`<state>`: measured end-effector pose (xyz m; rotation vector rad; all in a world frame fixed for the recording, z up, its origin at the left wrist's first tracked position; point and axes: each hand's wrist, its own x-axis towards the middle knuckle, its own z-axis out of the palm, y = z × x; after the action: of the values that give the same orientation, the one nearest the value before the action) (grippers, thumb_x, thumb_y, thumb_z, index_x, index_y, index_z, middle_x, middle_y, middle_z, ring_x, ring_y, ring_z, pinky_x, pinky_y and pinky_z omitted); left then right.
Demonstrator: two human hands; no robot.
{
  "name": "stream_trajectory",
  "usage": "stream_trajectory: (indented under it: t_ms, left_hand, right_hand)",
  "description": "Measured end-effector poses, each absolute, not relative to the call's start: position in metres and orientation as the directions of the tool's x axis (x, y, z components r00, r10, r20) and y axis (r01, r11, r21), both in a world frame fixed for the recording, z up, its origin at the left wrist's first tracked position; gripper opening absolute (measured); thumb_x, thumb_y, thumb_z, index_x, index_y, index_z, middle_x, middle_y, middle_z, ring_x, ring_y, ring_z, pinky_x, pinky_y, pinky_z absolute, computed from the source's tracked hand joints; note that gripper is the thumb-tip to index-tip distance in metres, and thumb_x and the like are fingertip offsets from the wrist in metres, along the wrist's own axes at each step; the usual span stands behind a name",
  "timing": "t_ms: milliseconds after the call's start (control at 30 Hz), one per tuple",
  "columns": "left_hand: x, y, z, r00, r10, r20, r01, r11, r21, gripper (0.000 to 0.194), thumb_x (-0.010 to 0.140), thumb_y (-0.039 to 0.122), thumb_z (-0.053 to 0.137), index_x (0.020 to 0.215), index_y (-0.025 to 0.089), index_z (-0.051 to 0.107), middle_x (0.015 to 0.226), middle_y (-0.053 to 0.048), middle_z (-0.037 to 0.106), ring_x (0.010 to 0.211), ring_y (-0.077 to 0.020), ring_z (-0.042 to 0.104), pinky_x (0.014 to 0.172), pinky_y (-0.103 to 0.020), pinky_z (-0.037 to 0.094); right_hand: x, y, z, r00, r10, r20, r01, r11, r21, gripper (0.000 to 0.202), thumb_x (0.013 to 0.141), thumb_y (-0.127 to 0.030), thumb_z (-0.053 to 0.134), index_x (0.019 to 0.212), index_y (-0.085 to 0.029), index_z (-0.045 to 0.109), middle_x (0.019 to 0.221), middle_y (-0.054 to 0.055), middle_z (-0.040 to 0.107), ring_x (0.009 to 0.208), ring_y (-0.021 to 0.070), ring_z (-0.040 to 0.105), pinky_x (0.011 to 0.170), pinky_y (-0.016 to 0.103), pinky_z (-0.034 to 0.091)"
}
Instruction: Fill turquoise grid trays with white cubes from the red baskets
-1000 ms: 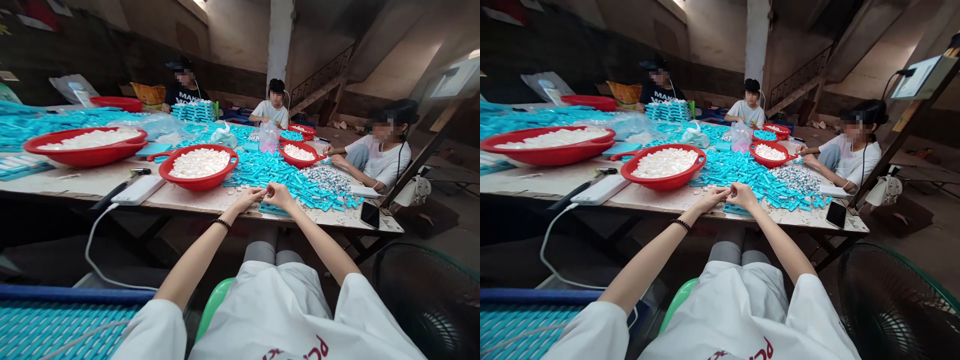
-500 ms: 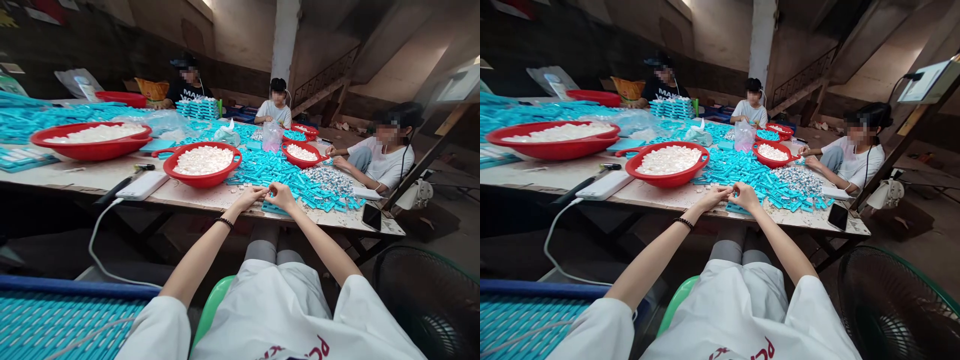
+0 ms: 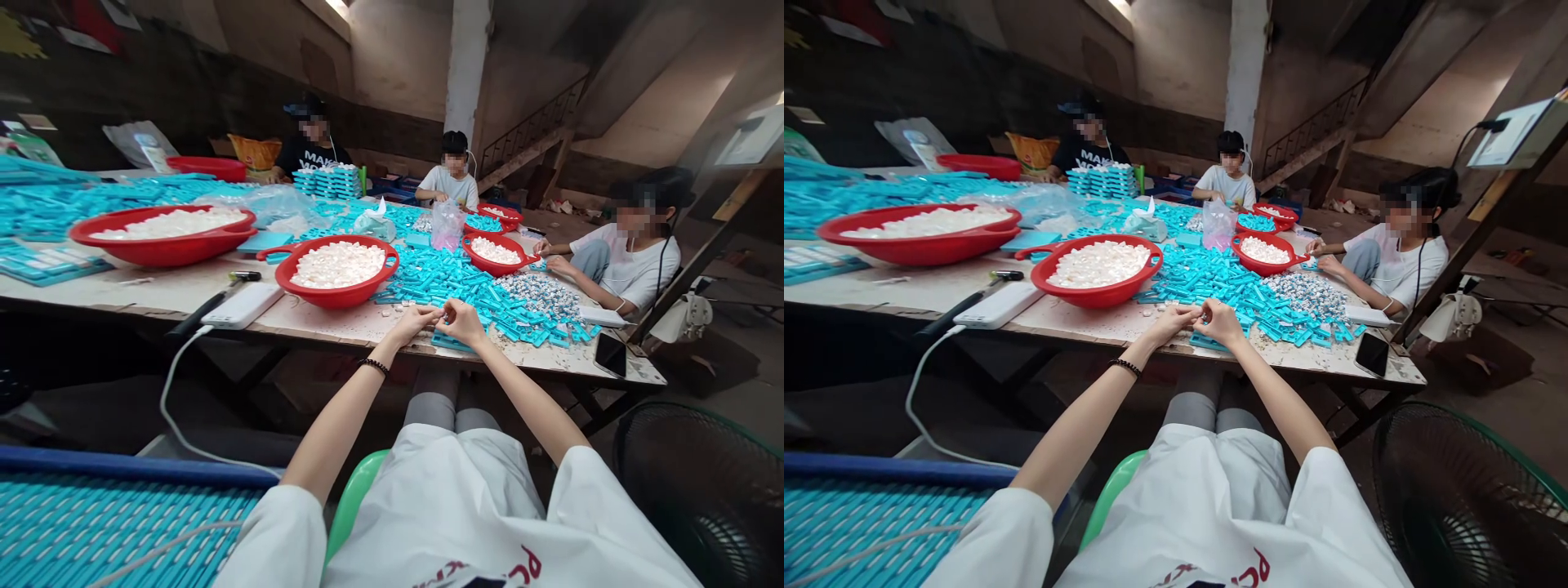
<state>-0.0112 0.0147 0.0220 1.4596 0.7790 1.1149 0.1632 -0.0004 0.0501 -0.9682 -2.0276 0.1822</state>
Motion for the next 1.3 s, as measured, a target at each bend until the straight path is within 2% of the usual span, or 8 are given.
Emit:
stream_trajectory:
  t_ms: [233,567,767,967,1067,1133,1200,1300]
  left_hand:
    - [-0.011,0.012,0.025,0.379,0.907,0.183,-0.174,-0.125,0.977,0.042,0.066,0.055,0.084,0.077,0.015,0.076,0.077,-0.004,0.067,0.072,-0.0166,0.063,0.069,-0.030,0.052]
    - [-0.011,0.013,0.022,0.326,0.931,0.163,-0.113,-0.133,0.985,0.045,0.063,0.058,0.085,0.072,0.015,0.073,0.069,-0.003,0.065,0.070,-0.0180,0.064,0.067,-0.031,0.052]
    - [-0.013,0.014,0.026,0.288,0.949,0.131,-0.172,-0.083,0.982,0.051,0.060,0.057,0.088,0.084,0.014,0.077,0.083,-0.009,0.073,0.080,-0.0217,0.070,0.074,-0.033,0.054]
    - [-0.011,0.018,0.021,0.055,0.976,0.210,-0.311,-0.183,0.932,0.049,0.062,0.054,0.088,0.093,0.017,0.079,0.106,-0.011,0.076,0.096,-0.0256,0.072,0.090,-0.038,0.054]
    - [-0.012,0.018,0.022,0.007,0.980,0.197,-0.327,-0.184,0.927,0.052,0.059,0.055,0.088,0.092,0.015,0.079,0.107,-0.014,0.076,0.098,-0.0275,0.072,0.092,-0.041,0.053]
    - [-0.013,0.018,0.024,-0.012,0.985,0.174,-0.324,-0.168,0.931,0.054,0.059,0.056,0.088,0.093,0.015,0.078,0.105,-0.014,0.076,0.098,-0.0278,0.072,0.093,-0.041,0.053]
    - [-0.013,0.018,0.025,-0.020,0.987,0.157,-0.317,-0.155,0.936,0.056,0.060,0.058,0.087,0.095,0.016,0.078,0.104,-0.013,0.077,0.099,-0.0280,0.072,0.092,-0.041,0.053]
    - [-0.011,0.017,0.027,-0.011,0.985,0.173,-0.307,-0.168,0.937,0.059,0.058,0.060,0.088,0.095,0.015,0.078,0.105,-0.014,0.076,0.099,-0.0292,0.072,0.091,-0.041,0.054]
  right_hand:
    - [0.170,0.004,0.065,-0.469,0.698,0.541,0.491,0.715,-0.497,0.013,0.066,-0.019,0.063,0.075,-0.021,0.053,0.064,-0.004,0.058,0.059,0.0128,0.054,0.060,0.023,0.041]
    - [0.172,-0.001,0.049,-0.380,0.712,0.591,0.484,0.697,-0.529,0.012,0.067,-0.022,0.065,0.076,-0.020,0.057,0.068,-0.002,0.062,0.061,0.0139,0.058,0.062,0.024,0.046]
    - [0.208,0.011,0.050,-0.304,0.759,0.576,0.474,0.645,-0.599,0.011,0.070,-0.019,0.061,0.080,-0.019,0.066,0.078,0.001,0.069,0.071,0.0162,0.066,0.069,0.027,0.054]
    - [0.174,0.089,0.101,-0.346,0.828,0.441,0.632,0.553,-0.542,0.007,0.073,-0.015,0.073,0.080,-0.017,0.073,0.084,0.005,0.075,0.085,0.0228,0.070,0.087,0.036,0.055]
    - [0.145,0.134,0.141,-0.160,0.791,0.591,0.574,0.561,-0.596,0.054,0.071,-0.023,0.084,0.121,-0.014,0.068,0.125,0.012,0.068,0.120,0.0271,0.062,0.107,0.039,0.046]
    - [0.140,0.149,0.152,-0.130,0.803,0.582,0.558,0.545,-0.627,0.076,0.068,-0.022,0.087,0.136,-0.010,0.058,0.137,0.016,0.061,0.130,0.0292,0.055,0.111,0.039,0.042]
    - [0.150,0.149,0.147,-0.149,0.840,0.523,0.558,0.508,-0.657,0.066,0.074,-0.020,0.083,0.134,-0.007,0.059,0.125,0.016,0.067,0.120,0.0280,0.062,0.106,0.038,0.047]
    - [0.196,0.132,0.122,-0.127,0.883,0.452,0.577,0.436,-0.690,0.023,0.081,-0.022,0.074,0.101,-0.009,0.074,0.082,0.009,0.076,0.083,0.0231,0.074,0.087,0.035,0.057]
